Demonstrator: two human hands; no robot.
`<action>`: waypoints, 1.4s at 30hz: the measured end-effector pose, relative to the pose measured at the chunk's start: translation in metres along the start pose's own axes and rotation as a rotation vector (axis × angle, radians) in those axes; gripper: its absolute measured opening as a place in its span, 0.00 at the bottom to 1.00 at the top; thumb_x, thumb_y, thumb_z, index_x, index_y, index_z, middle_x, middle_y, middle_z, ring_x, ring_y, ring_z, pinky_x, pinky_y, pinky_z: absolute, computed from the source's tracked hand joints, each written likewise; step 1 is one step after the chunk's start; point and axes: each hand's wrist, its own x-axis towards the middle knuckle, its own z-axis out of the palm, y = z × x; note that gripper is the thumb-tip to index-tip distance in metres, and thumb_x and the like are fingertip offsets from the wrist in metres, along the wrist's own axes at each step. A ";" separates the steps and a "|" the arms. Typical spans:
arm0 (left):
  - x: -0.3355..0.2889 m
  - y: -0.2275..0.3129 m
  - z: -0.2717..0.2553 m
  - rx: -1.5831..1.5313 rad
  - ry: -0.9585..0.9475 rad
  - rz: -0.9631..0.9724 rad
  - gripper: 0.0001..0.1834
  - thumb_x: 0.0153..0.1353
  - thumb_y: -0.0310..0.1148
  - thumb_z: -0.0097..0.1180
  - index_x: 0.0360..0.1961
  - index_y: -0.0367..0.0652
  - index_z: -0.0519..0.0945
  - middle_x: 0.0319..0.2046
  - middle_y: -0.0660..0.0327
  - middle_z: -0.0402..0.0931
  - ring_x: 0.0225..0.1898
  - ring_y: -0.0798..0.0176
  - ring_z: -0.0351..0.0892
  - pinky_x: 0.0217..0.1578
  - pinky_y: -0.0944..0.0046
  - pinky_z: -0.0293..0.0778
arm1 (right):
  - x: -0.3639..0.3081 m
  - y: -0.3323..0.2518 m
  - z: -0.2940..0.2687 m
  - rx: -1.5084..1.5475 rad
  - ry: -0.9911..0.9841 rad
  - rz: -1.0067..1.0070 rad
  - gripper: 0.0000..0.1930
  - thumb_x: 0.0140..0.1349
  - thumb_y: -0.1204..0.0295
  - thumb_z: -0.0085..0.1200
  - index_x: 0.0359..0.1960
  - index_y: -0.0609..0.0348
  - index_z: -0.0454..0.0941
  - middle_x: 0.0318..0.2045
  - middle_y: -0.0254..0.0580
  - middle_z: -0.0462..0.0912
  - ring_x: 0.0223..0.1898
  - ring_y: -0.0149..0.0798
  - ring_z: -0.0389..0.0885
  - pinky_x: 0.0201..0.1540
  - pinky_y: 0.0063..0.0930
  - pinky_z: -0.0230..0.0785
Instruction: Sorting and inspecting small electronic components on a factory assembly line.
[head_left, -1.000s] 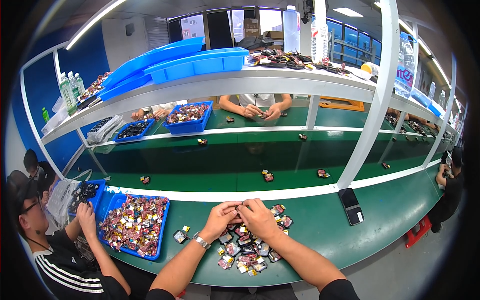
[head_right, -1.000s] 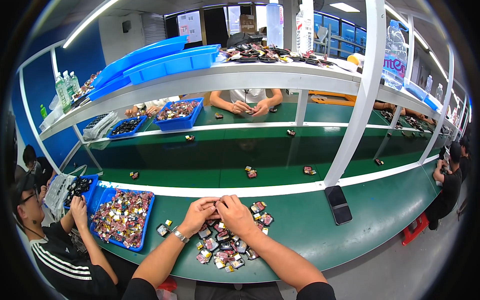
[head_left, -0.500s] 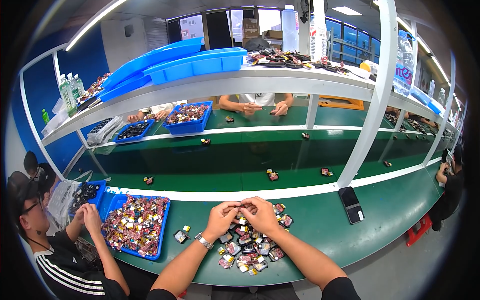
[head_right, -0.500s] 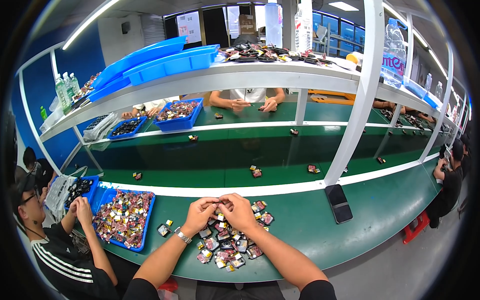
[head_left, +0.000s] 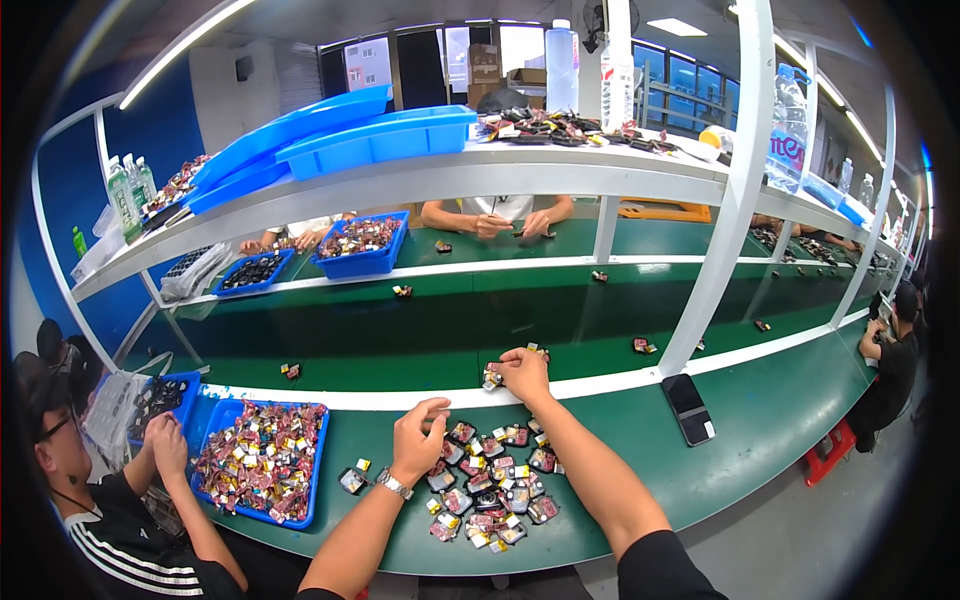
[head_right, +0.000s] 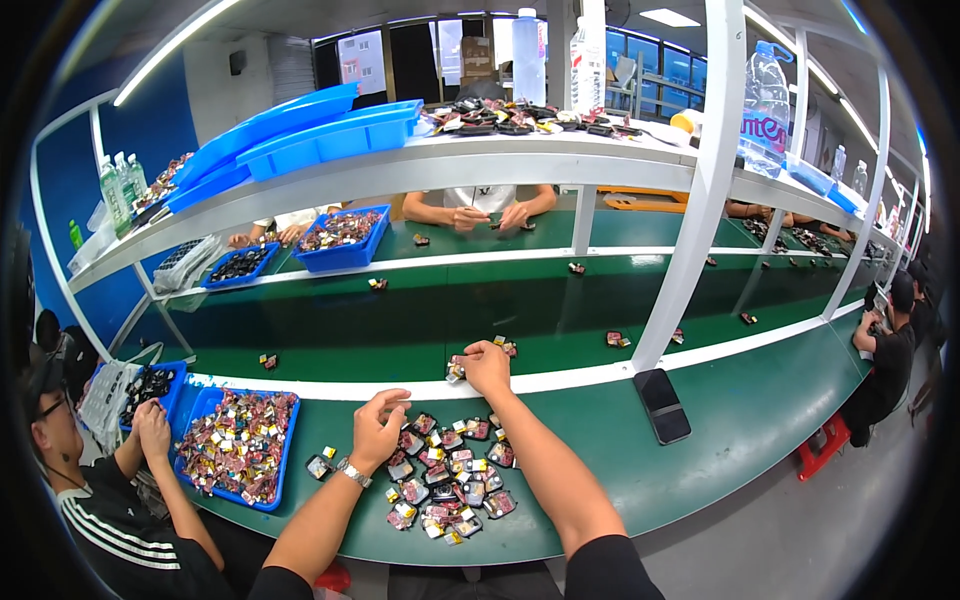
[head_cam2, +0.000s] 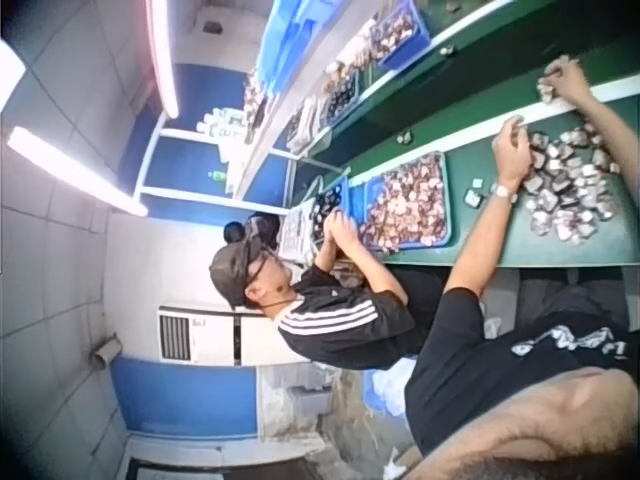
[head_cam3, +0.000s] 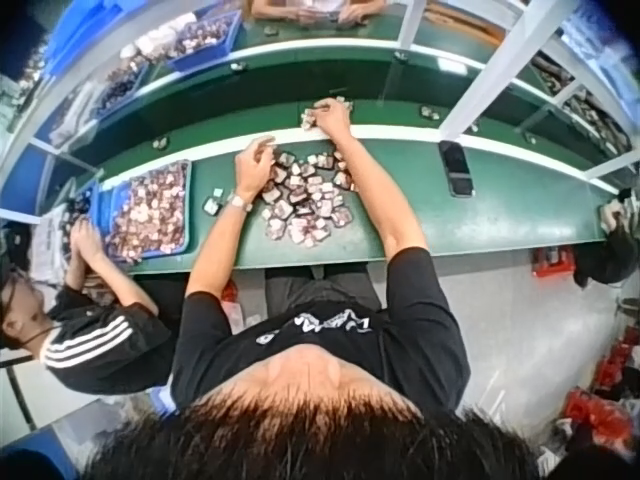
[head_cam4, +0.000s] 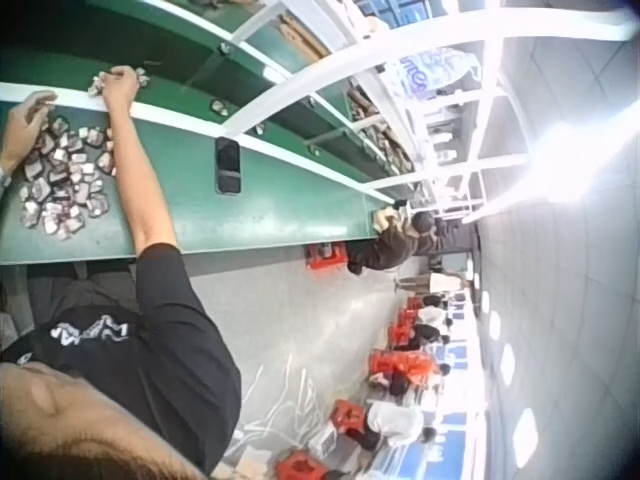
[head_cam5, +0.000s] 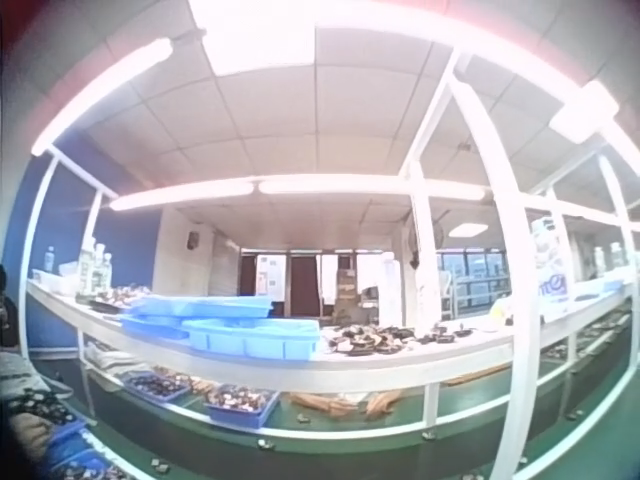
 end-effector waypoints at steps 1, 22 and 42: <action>0.002 0.001 0.002 0.054 0.000 0.024 0.14 0.61 0.19 0.51 0.48 0.33 0.79 0.45 0.54 0.83 0.43 0.60 0.85 0.39 0.65 0.82 | 0.010 0.002 0.000 0.016 0.009 0.078 0.14 0.52 0.72 0.68 0.39 0.65 0.82 0.28 0.39 0.85 0.29 0.29 0.83 0.34 0.24 0.76; 0.001 0.012 -0.012 -0.458 -0.311 -0.366 0.19 0.74 0.35 0.44 0.55 0.31 0.74 0.44 0.51 0.81 0.34 0.65 0.82 0.34 0.69 0.80 | -0.083 -0.053 -0.062 0.018 -0.377 -0.474 0.34 0.45 0.73 0.72 0.57 0.56 0.74 0.47 0.40 0.83 0.51 0.38 0.79 0.53 0.32 0.71; -0.005 0.013 0.000 -0.874 -0.371 -0.535 0.16 0.72 0.26 0.45 0.59 0.38 0.69 0.54 0.55 0.74 0.53 0.63 0.78 0.54 0.60 0.80 | -0.127 -0.068 -0.031 -0.286 -0.055 -0.778 0.13 0.53 0.73 0.62 0.42 0.56 0.81 0.39 0.38 0.78 0.39 0.43 0.80 0.39 0.36 0.76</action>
